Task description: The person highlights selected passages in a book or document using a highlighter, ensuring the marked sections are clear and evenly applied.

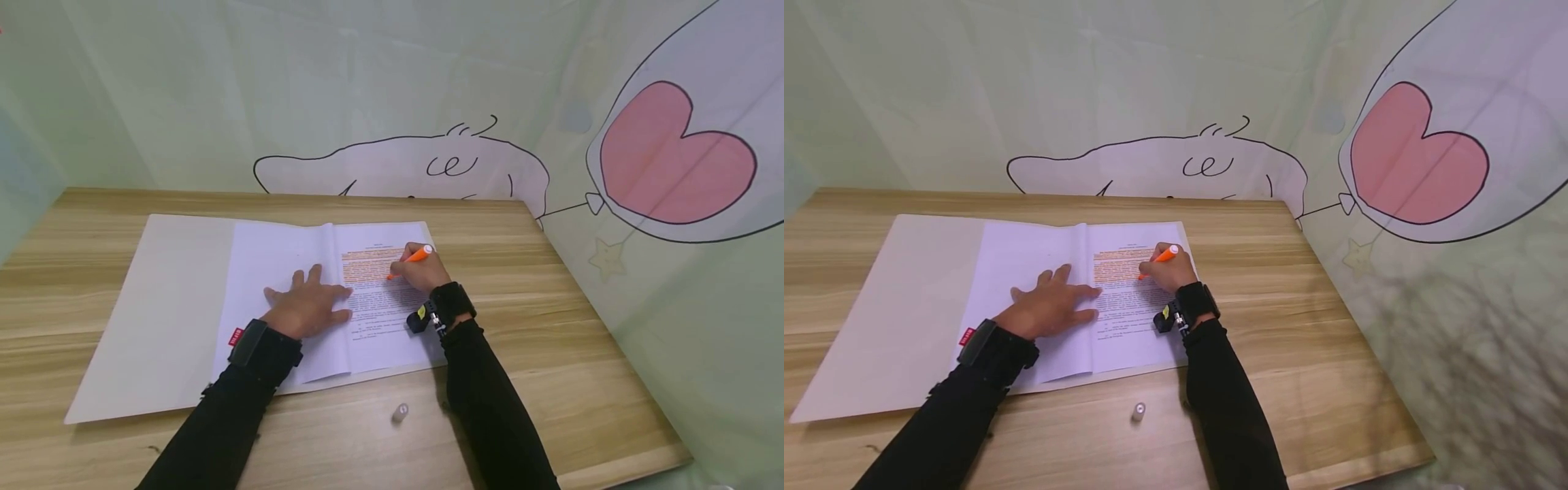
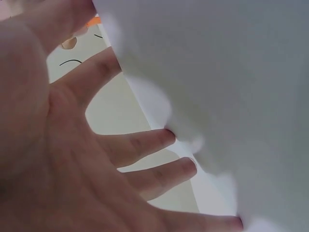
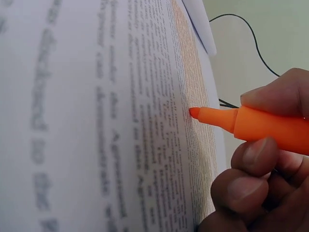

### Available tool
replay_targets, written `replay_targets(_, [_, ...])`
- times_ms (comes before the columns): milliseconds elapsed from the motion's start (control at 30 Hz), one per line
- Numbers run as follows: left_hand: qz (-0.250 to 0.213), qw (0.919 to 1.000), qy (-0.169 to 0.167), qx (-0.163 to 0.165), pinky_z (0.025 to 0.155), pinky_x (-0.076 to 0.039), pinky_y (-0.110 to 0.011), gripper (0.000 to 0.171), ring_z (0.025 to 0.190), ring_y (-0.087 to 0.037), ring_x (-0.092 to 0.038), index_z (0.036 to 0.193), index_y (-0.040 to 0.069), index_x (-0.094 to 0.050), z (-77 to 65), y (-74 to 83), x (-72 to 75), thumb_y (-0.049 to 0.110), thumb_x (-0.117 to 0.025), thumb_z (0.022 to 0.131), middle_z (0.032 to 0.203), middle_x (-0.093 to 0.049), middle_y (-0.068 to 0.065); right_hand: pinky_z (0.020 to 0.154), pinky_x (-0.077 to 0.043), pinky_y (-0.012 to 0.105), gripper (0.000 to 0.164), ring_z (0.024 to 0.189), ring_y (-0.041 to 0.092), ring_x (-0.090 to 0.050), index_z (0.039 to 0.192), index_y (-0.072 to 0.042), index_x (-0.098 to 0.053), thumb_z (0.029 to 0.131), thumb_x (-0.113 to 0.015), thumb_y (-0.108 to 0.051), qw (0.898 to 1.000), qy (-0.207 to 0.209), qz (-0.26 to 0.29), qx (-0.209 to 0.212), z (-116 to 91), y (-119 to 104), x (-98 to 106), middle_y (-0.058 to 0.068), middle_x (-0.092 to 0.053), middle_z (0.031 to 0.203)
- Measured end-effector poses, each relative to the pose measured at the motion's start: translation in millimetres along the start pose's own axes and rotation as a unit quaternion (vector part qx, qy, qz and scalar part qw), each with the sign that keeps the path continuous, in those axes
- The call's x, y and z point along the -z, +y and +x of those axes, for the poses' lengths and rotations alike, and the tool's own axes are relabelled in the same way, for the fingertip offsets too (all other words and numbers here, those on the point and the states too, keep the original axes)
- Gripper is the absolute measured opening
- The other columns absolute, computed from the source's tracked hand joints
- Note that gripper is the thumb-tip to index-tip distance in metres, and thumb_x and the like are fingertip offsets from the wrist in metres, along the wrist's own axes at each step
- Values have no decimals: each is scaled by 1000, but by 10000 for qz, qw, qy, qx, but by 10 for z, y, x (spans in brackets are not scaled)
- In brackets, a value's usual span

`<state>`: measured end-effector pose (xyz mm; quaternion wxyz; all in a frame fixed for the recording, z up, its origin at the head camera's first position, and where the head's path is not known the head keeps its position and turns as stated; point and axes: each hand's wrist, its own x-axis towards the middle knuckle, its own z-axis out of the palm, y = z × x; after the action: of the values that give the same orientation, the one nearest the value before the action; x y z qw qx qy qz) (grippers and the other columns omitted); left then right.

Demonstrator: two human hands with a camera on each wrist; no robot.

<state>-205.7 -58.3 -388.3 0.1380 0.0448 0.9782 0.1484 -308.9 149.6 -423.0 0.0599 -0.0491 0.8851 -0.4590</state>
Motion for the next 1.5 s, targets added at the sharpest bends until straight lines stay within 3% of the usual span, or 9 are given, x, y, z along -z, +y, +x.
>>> replay_targets(600, [-28,10000,90,-25,96,-18,-89,52,130,-50,-33,139,24,-60,6,-3,-2,40,-71,91,155,-28,-28,48,-26,28,29,53,17,-41,65,-13,-48,83,-71,-12,9999,-64,48,-77,28,27,69,-1,-43,58])
replay_targets(1033, [-43,10000,65,-26,96,-17,-89,52,130,-50,-34,139,24,-60,10,-6,-21,40,-70,91,155,-27,-28,47,-27,28,30,52,17,-42,62,-13,-49,81,-72,-9,9992,8,379,-129,30,86,100,-1,-44,57])
replay_targets(1500, [-52,10000,63,-6,96,-17,-89,53,129,-49,-34,139,24,-60,5,-2,-17,40,-71,91,155,-27,-28,50,-28,28,28,58,18,-43,65,-14,-48,81,-71,-12,9995,-20,156,-268,38,116,182,-1,-42,59])
